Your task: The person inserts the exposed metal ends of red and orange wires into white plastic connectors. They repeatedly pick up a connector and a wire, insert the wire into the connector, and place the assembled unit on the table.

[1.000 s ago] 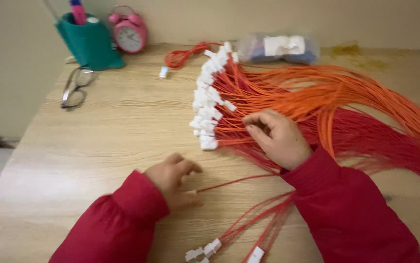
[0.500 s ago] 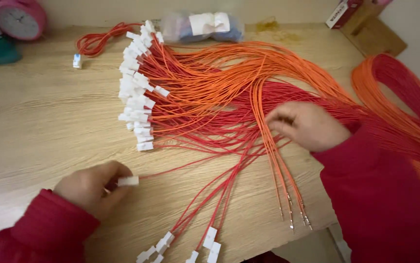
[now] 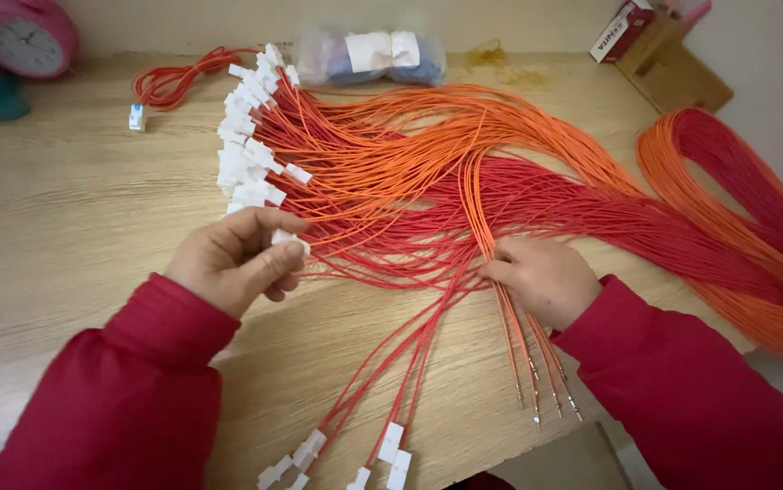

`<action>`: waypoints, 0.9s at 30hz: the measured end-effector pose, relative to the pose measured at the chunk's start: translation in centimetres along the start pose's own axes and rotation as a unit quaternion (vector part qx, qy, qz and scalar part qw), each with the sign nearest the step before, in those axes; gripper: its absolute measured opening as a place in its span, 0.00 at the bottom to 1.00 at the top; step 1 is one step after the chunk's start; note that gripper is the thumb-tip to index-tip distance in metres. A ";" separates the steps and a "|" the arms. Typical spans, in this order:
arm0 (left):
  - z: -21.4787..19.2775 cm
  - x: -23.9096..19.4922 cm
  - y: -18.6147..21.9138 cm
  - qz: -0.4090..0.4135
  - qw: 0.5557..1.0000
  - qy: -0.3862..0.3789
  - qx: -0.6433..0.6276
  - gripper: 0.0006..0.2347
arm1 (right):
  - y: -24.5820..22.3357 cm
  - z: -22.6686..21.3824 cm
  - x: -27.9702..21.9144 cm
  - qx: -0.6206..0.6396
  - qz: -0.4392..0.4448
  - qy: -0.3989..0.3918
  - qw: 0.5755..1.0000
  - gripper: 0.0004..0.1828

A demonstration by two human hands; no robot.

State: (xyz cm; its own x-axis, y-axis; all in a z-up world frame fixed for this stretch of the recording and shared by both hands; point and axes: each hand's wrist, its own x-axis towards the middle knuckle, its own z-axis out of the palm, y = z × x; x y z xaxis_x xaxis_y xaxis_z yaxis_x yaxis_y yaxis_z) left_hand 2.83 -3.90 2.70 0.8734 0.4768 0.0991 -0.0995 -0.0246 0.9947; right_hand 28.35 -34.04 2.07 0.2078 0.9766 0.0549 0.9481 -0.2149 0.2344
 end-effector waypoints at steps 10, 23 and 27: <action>-0.3 0.2 -2.7 -0.025 0.999 0.010 -0.018 0.12 | 2.6 1.3 3.7 -0.182 -0.133 0.042 0.973 0.04; 0.1 0.9 -4.1 -0.020 0.997 0.015 -0.066 0.12 | 2.8 -7.0 8.9 0.056 -0.138 0.080 0.986 0.03; 0.1 1.7 -5.1 -0.025 0.995 0.032 -0.086 0.11 | -1.3 -7.6 12.2 0.182 -0.110 0.111 0.971 0.05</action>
State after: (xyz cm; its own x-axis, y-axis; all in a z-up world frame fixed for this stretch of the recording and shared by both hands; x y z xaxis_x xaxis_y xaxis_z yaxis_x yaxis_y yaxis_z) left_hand 4.87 -3.08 -2.19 0.8478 0.5287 0.0415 -0.1413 0.1497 0.9786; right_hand 27.86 -21.87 9.80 -0.0275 0.9655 0.2590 0.9943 0.0532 -0.0927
